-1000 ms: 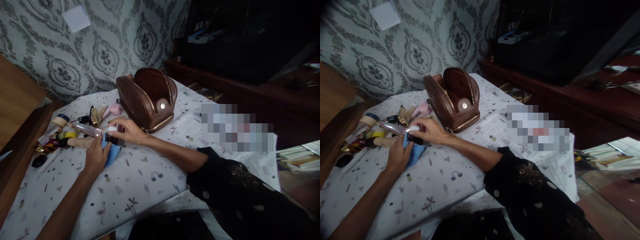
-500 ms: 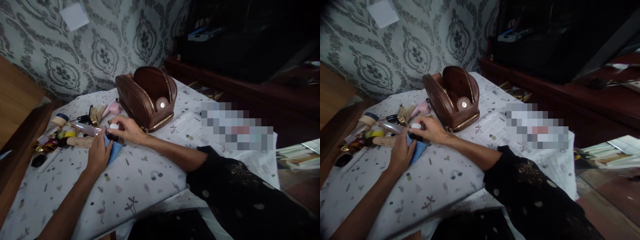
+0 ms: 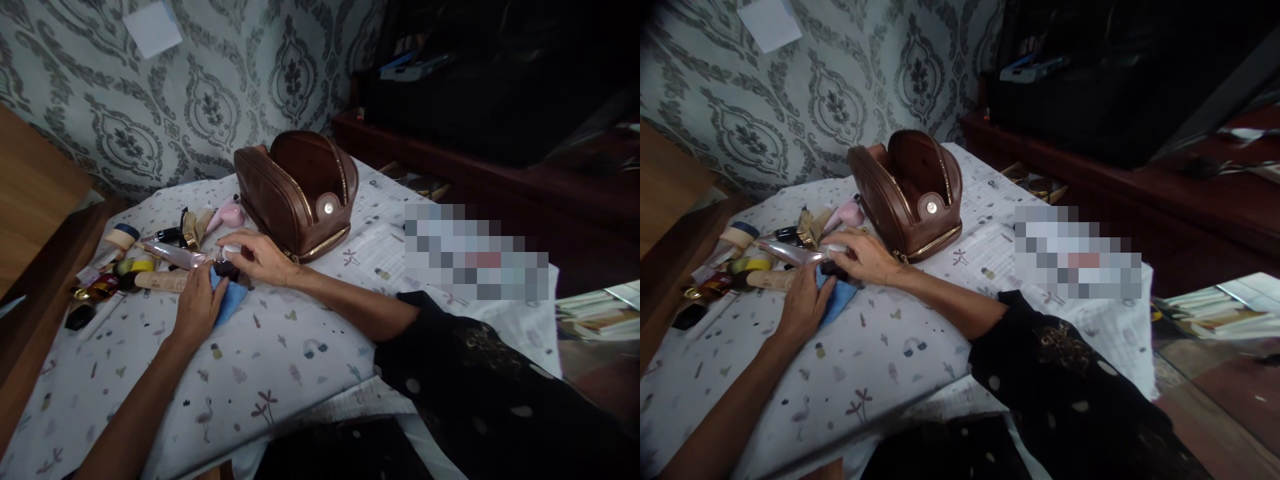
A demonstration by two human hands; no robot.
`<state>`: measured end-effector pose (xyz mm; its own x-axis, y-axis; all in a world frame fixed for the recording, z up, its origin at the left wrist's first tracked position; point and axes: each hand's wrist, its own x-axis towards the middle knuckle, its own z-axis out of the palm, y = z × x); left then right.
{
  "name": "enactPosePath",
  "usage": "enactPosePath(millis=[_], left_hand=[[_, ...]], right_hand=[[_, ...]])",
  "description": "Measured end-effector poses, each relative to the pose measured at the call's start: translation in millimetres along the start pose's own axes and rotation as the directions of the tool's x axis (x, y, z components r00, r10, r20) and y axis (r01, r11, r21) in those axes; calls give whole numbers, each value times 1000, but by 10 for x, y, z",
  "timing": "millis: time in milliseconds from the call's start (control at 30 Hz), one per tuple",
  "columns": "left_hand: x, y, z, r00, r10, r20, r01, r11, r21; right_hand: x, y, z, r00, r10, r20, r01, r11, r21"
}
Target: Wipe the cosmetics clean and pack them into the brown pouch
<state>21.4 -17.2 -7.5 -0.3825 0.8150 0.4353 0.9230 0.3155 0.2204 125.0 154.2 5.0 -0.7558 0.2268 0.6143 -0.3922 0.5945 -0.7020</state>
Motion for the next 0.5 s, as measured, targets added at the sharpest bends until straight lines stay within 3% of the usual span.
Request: enactPosePath(millis=[267,500], left_hand=[[-9,-53,33,998,-15,-60,8,994,-113],[-39,-1,50,976,49,-210,-85,982,-166]], right_hand=[[6,4,7,999,-54,7,54,998,-11],[-1,-91,50,994,-106,33,107,994,-21]])
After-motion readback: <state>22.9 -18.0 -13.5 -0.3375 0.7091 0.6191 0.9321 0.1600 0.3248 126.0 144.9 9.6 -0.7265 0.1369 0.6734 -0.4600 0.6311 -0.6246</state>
